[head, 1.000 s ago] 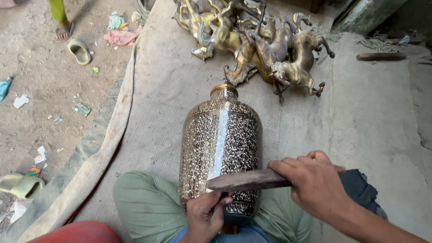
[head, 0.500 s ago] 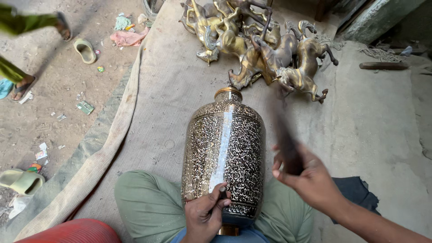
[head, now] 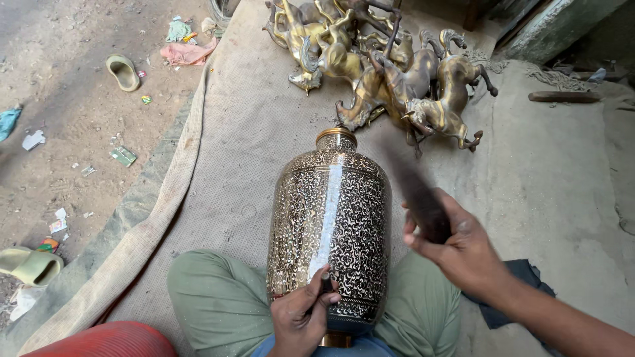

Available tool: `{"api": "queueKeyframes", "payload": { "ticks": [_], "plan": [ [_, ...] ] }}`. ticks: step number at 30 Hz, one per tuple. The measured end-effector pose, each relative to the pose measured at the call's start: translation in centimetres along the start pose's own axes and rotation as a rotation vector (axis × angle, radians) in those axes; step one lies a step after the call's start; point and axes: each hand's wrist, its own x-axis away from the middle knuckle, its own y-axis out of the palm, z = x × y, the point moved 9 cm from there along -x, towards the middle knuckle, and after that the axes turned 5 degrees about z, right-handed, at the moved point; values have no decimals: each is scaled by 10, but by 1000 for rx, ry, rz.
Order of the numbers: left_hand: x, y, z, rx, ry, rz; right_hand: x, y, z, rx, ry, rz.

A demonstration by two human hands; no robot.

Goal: The person sits on a sack and uses a chisel and hammer to engrave a decorative pattern onto a large metal vase. They repeatedly tap the chisel along the surface to create fine details.

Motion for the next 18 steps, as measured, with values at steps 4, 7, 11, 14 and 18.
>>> {"api": "queueKeyframes", "payload": {
  "ticks": [4,7,11,14,18],
  "plan": [
    [2,-1,0,0,27,29,14,37,-5,782,-550,-249],
    [2,-1,-2,-74,32,26,6,24,44,-45,170,-216],
    [4,-5,2,56,75,78,10,26,-1,601,-384,-208],
    [5,-1,-9,-40,-33,23,8,24,11,377,-98,-243],
    [5,-2,-5,32,26,38,10,24,0,396,-192,-225]
  ]
}}
